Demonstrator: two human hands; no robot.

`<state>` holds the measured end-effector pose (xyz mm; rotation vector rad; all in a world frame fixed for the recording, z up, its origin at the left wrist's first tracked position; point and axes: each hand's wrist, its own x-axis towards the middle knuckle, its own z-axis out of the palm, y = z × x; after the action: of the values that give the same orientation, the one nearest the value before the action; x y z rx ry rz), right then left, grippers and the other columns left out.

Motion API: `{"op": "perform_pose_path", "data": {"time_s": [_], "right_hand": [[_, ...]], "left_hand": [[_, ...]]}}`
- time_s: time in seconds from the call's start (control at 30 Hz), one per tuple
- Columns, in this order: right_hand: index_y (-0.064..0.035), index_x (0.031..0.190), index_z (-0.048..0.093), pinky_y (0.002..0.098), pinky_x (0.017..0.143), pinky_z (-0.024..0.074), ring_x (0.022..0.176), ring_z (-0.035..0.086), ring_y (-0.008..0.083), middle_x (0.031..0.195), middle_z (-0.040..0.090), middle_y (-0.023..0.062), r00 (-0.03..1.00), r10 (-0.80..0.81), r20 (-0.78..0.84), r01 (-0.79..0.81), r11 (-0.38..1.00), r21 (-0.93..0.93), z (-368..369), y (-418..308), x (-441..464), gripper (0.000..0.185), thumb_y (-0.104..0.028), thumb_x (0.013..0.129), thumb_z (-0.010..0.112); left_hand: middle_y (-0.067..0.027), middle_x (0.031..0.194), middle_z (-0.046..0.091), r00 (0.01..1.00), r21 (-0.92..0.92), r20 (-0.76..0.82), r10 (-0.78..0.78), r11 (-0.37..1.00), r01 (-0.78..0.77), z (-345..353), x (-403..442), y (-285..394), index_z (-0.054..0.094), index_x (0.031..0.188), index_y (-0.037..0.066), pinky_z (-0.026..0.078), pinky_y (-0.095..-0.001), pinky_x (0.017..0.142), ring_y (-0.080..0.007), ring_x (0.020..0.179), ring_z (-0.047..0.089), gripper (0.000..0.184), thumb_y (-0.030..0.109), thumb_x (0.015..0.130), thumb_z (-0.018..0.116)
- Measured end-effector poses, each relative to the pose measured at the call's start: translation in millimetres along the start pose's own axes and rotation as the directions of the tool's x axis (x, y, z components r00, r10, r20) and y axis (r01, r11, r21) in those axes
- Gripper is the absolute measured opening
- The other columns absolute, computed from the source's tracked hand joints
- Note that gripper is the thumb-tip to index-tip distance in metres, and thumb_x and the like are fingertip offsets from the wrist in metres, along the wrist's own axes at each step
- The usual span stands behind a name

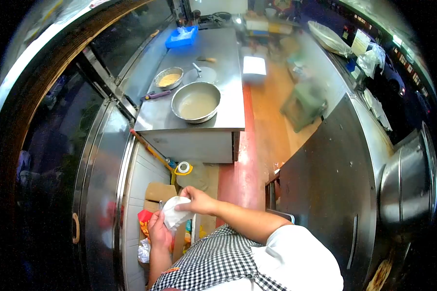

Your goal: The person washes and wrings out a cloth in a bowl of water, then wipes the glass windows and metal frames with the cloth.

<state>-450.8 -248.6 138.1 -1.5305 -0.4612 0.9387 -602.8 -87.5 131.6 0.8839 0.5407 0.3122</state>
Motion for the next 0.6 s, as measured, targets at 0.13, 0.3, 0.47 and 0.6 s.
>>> {"op": "perform_pose_path", "data": {"time_s": [0.13, 0.3, 0.47, 0.6], "right_hand": [[-0.0052, 0.119, 0.056, 0.0276, 0.082, 0.0507, 0.093, 0.060, 0.0128, 0.102, 0.064, 0.0050, 0.999, 0.032, -0.023, -0.031, 0.998, 0.062, -26, -7, 18, 0.051, -0.028, 0.083, 0.083], [-0.0019, 0.121, 0.058, 0.0290, 0.090, 0.0502, 0.102, 0.060, 0.0135, 0.109, 0.065, 0.0052, 0.998, 0.038, -0.044, -0.032, 0.991, 0.133, -56, -3, 59, 0.046, -0.022, 0.086, 0.081], [-0.0017, 0.118, 0.061, 0.0287, 0.090, 0.0502, 0.101, 0.061, 0.0136, 0.106, 0.066, 0.0045, 0.981, -0.062, -0.186, 0.064, 0.998, 0.000, -96, -30, 94, 0.043, -0.022, 0.085, 0.082], [-0.0026, 0.116, 0.063, 0.0280, 0.087, 0.0501, 0.097, 0.061, 0.0122, 0.104, 0.067, 0.0040, 0.944, -0.186, -0.273, 0.185, 0.982, -0.030, -130, -66, 109, 0.040, -0.025, 0.087, 0.079]], "left_hand": [[-0.0113, 0.106, 0.068, 0.999, 0.004, -0.028, -0.041, 0.999, 0.041, 13, 35, -5, 0.061, 0.107, -0.001, 0.051, -0.0329, 0.090, -0.0176, 0.096, 0.065, 0.014, 0.011, 0.102, 0.055], [-0.0112, 0.105, 0.068, 0.998, 0.049, -0.011, -0.068, 0.996, 0.068, 23, 89, -2, 0.060, 0.108, -0.001, 0.051, -0.0334, 0.091, -0.0179, 0.097, 0.064, 0.014, 0.010, 0.101, 0.057], [-0.0116, 0.106, 0.067, 0.990, 0.053, 0.121, -0.074, 0.996, 0.068, 53, 165, 10, 0.060, 0.108, -0.001, 0.052, -0.0337, 0.090, -0.0183, 0.096, 0.065, 0.013, 0.010, 0.100, 0.057], [-0.0094, 0.100, 0.066, 0.977, 0.175, 0.201, -0.064, 0.984, 0.028, 89, 221, 27, 0.059, 0.104, 0.000, 0.052, -0.0323, 0.086, -0.0163, 0.090, 0.063, 0.010, 0.009, 0.100, 0.058]]}}
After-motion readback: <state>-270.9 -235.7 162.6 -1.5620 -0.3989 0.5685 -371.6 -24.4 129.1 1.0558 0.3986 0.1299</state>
